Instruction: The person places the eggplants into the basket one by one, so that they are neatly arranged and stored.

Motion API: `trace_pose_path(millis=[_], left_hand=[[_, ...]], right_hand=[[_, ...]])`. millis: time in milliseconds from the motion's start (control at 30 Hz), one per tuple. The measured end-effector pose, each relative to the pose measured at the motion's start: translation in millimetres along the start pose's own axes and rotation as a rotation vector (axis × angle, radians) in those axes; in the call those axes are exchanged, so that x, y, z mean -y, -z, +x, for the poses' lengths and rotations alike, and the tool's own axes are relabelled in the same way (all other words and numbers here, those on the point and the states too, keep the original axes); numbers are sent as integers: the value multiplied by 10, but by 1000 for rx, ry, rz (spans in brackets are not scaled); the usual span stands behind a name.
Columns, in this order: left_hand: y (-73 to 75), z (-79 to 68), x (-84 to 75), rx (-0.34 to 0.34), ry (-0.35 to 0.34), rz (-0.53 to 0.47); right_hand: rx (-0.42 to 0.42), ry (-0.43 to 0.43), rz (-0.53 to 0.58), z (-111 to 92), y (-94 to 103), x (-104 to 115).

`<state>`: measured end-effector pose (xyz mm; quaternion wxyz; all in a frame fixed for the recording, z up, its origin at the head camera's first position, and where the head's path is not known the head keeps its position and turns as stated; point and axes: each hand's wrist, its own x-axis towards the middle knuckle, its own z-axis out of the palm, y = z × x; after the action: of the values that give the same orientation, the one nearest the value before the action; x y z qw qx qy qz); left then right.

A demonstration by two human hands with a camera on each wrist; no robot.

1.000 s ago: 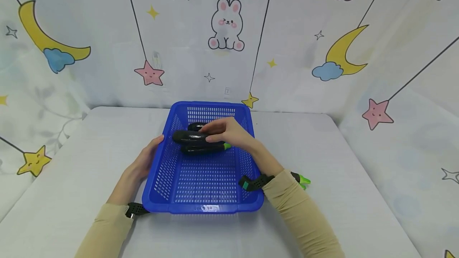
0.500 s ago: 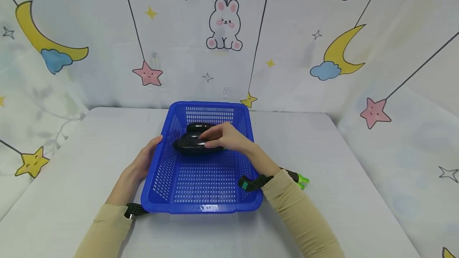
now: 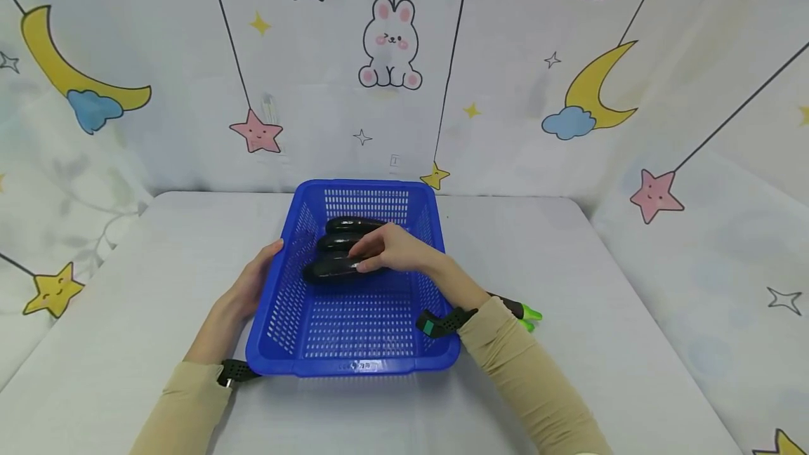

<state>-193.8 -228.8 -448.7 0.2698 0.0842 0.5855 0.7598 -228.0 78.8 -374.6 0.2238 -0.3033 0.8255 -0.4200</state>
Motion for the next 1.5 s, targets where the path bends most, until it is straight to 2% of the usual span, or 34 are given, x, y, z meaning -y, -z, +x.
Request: trace_pose_path(millis=[167,333,967,1500], left_hand=[[-2,-5,-6,12,-6,3],[-4,-2,3,8,-10,29],[-25,-10,-3,-2,-17,60],[-25,-13,-4,-5,-2,69]], right_hand=[[47,10,-79,7,-7,-1],[68,-18,-142,8,-28,-23],[81,-90,-196,-25,-26,-25],[37,-73,-99,-30,-30,-35]])
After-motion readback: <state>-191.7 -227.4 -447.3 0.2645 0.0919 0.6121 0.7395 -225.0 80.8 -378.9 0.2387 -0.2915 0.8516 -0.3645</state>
